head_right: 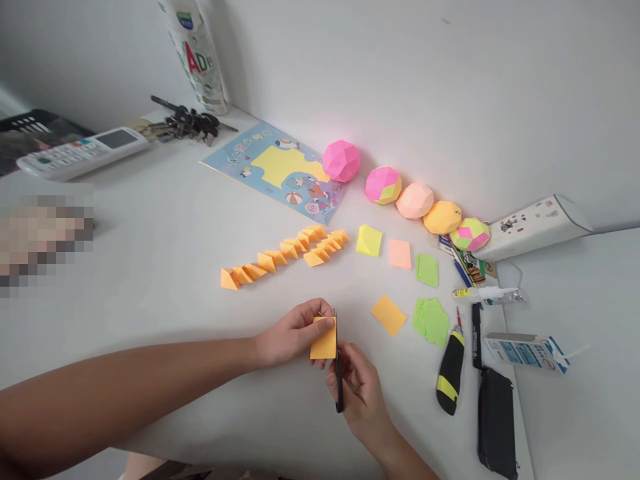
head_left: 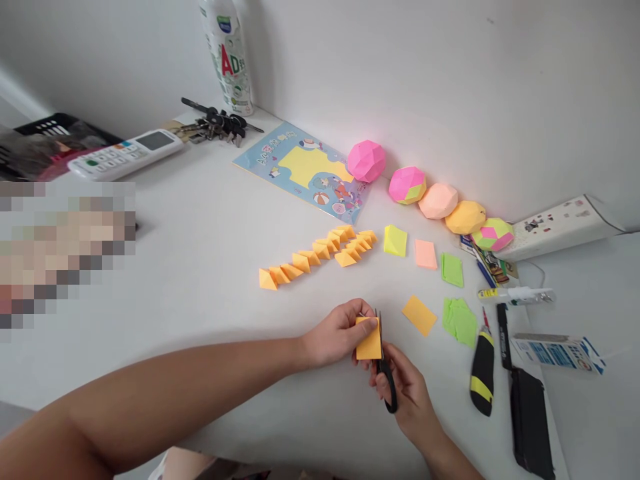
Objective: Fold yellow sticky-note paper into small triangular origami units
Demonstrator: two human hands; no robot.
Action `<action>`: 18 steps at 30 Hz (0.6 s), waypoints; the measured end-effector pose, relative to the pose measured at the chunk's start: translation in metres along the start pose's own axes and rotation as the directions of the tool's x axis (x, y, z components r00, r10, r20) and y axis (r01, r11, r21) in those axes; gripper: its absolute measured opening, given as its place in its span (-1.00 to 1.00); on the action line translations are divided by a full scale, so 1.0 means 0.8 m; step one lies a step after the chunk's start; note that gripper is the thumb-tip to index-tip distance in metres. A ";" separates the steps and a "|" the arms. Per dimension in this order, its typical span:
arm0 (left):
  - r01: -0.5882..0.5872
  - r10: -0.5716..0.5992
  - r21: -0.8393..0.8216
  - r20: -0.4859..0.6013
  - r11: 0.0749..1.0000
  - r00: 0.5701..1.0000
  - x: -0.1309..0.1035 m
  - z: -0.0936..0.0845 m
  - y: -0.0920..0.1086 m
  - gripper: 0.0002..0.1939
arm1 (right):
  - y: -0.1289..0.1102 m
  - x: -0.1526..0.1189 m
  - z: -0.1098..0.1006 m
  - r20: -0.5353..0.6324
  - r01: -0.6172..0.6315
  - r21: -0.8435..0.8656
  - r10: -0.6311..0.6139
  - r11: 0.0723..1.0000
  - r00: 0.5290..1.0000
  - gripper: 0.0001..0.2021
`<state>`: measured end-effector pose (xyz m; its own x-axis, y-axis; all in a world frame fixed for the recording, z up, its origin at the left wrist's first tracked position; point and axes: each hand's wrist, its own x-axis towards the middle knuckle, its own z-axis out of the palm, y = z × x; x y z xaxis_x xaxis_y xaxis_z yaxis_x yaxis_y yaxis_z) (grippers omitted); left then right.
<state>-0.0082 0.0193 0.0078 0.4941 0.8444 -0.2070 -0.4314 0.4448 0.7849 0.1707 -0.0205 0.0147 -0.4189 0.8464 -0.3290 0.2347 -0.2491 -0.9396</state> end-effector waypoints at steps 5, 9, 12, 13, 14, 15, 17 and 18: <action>0.009 -0.009 0.003 -0.008 1.000 1.000 0.000 0.001 0.002 -0.70 | -0.003 0.000 0.001 0.004 0.011 -0.009 -0.011 1.000 1.000 -0.68; 0.016 -0.016 0.008 -0.016 1.000 1.000 0.000 0.002 0.003 -0.70 | -0.003 0.001 0.002 0.007 0.022 -0.012 -0.022 1.000 1.000 -0.70; 0.021 -0.020 0.012 -0.019 1.000 1.000 0.000 0.002 0.002 -0.70 | -0.002 0.000 0.002 0.005 0.021 -0.010 -0.021 1.000 1.000 -0.71; 0.022 -0.021 0.012 -0.020 1.000 1.000 0.000 0.002 0.002 -0.70 | -0.002 0.000 0.002 0.004 0.020 -0.008 -0.020 1.000 1.000 -0.72; 0.022 -0.022 0.012 -0.019 1.000 1.000 0.000 0.001 0.001 -0.70 | -0.002 0.000 0.002 0.005 0.019 -0.008 -0.018 1.000 1.000 -0.72; 0.021 -0.021 0.012 -0.019 1.000 1.000 0.000 0.001 0.001 -0.70 | -0.002 0.000 0.003 0.005 0.018 -0.008 -0.018 1.000 1.000 -0.72; 0.019 -0.019 0.013 -0.020 1.000 1.000 0.000 0.001 0.001 -0.70 | -0.002 0.000 0.003 0.005 0.017 -0.012 -0.017 1.000 1.000 -0.73; 0.020 -0.020 0.014 -0.020 1.000 1.000 -0.001 0.001 0.001 -0.70 | -0.001 0.000 0.003 0.003 0.018 -0.012 -0.018 1.000 1.000 -0.72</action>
<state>-0.0081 0.0190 0.0094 0.4872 0.8413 -0.2341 -0.4112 0.4575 0.7884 0.1682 -0.0211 0.0155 -0.4260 0.8491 -0.3123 0.2379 -0.2279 -0.9442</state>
